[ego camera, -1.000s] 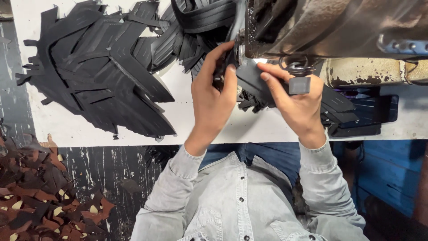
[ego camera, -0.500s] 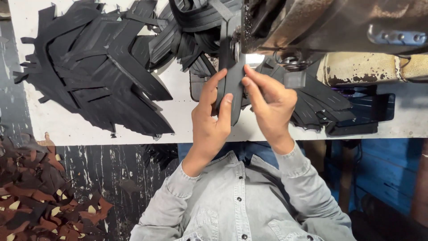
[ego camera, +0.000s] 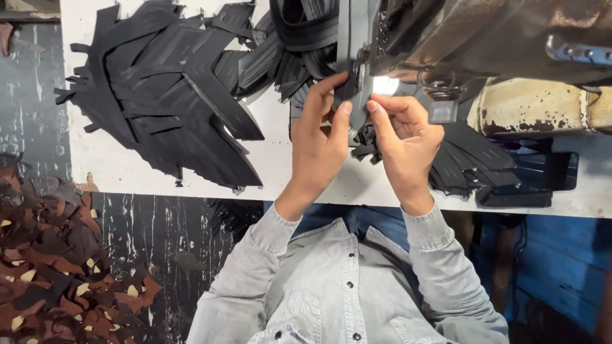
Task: Stitching together pieces of black material using a sewing machine to form shoe components.
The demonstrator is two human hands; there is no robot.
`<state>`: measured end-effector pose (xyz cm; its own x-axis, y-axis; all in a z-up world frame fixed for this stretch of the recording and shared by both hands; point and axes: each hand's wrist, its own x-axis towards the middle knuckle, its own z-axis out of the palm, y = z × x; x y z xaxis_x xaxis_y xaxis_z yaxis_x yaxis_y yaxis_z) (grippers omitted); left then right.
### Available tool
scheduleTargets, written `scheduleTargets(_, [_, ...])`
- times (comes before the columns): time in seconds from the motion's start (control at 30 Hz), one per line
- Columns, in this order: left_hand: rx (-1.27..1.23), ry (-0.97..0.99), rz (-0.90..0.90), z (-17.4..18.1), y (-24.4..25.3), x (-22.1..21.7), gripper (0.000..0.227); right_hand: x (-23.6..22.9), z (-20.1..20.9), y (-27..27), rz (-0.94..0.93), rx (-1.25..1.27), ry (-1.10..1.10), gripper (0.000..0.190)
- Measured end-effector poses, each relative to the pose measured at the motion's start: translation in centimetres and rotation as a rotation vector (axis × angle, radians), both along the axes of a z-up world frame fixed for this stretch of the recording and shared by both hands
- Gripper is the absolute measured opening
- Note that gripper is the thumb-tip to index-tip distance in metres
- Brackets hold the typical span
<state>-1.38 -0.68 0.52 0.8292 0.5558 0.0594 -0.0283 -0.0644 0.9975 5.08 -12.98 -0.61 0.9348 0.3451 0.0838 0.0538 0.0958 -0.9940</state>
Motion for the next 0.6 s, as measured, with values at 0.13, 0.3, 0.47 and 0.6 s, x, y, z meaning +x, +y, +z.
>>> scheduleTargets(0.13, [-0.023, -0.078, 0.023, -0.2, 0.0, 1.4, 0.032, 0.0, -0.2, 0.1, 0.013, 0.02, -0.001, 0.013])
scheduleTargets(0.3, [-0.075, -0.059, 0.099, -0.9, 0.0, 3.2, 0.03, -0.5, 0.5, 0.0, 0.058, 0.052, -0.002, 0.011])
scheduleTargets(0.47, [0.001, -0.105, 0.119, -0.5, 0.4, 3.7, 0.028, -2.1, -1.4, -2.3, 0.066, -0.047, -0.063, 0.011])
scheduleTargets(0.6, [0.337, -0.113, 0.223, 0.5, 2.1, 4.2, 0.032, -3.8, -5.9, -5.6, 0.063, -0.343, -0.14, 0.012])
